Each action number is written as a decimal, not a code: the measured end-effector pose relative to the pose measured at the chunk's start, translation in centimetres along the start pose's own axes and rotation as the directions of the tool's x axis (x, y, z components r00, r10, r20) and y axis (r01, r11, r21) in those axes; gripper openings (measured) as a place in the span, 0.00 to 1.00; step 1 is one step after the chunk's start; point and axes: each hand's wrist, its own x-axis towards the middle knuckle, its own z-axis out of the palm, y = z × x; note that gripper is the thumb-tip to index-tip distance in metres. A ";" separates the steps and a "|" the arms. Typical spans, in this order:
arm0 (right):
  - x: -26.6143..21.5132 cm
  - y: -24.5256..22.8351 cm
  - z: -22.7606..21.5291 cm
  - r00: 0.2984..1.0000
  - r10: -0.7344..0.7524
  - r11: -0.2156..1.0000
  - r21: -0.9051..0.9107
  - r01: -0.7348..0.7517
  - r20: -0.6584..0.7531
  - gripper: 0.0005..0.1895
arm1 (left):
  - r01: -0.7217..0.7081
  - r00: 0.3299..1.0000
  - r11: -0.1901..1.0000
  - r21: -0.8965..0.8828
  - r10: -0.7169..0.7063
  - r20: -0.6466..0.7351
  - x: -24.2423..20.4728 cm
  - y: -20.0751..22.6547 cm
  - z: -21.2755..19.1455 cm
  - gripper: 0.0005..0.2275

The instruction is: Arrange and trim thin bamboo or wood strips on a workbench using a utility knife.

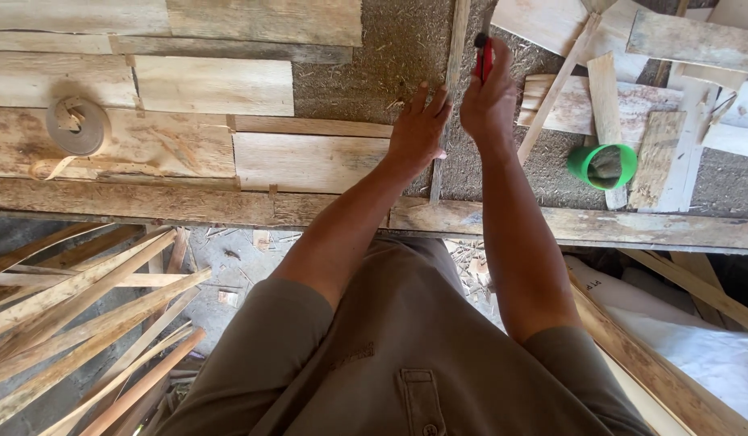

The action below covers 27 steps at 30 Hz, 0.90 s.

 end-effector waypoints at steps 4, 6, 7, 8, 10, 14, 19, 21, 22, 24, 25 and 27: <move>4.1 -0.3 2.1 0.999 -0.043 0.994 -0.098 0.043 -0.006 0.33 | 0.017 0.998 1.000 -0.006 -0.017 0.053 0.0 0.1 -0.5 0.53; 5.8 -1.2 2.6 0.999 0.035 0.988 -0.152 -0.034 0.004 0.33 | 0.021 0.999 0.999 -0.025 -0.020 0.036 0.0 -0.1 -0.4 0.52; 6.5 -1.7 2.8 0.993 0.119 0.971 -0.209 -0.113 0.015 0.34 | 0.026 0.999 0.998 -0.049 -0.025 0.023 -0.2 0.0 -0.2 0.51; 7.2 -1.2 3.3 0.993 0.117 0.972 -0.208 -0.111 0.016 0.34 | 0.028 0.999 0.998 -0.048 -0.027 0.022 -0.1 0.0 -0.3 0.51; 8.7 -0.2 4.3 0.993 0.119 0.965 -0.237 -0.110 0.025 0.37 | 0.033 0.999 0.997 -0.073 -0.031 0.034 0.2 -0.2 -0.4 0.54; 10.2 0.6 5.6 0.971 0.226 0.951 -0.232 -0.204 0.075 0.32 | 0.032 0.999 0.996 -0.080 -0.029 0.041 0.2 -0.3 0.6 0.53; 10.6 -0.3 5.4 0.962 0.255 0.883 -0.430 -0.188 0.102 0.47 | 0.020 1.000 0.998 -0.066 -0.021 -0.015 0.2 -0.3 1.1 0.51; 10.7 0.9 6.0 0.965 0.243 0.880 -0.440 -0.176 0.100 0.48 | 0.021 1.000 0.997 -0.075 -0.021 -0.003 0.3 -0.3 0.9 0.52; 10.7 1.5 6.4 0.969 0.230 0.877 -0.451 -0.164 0.095 0.49 | 0.020 1.000 0.996 -0.084 -0.020 0.007 0.3 -0.2 0.9 0.52; 11.0 3.0 7.1 0.982 0.170 0.866 -0.489 -0.108 0.084 0.51 | 0.026 1.000 0.996 -0.082 -0.027 -0.004 0.3 -0.3 0.9 0.52; 11.1 3.7 7.5 0.991 0.111 0.848 -0.527 -0.057 0.072 0.53 | 0.028 0.999 0.996 -0.079 -0.030 -0.015 0.3 -0.2 1.0 0.52; 10.8 2.0 6.8 0.982 0.166 0.861 -0.499 -0.098 0.093 0.51 | 0.028 1.000 0.996 -0.089 -0.027 0.010 0.1 -0.2 0.3 0.52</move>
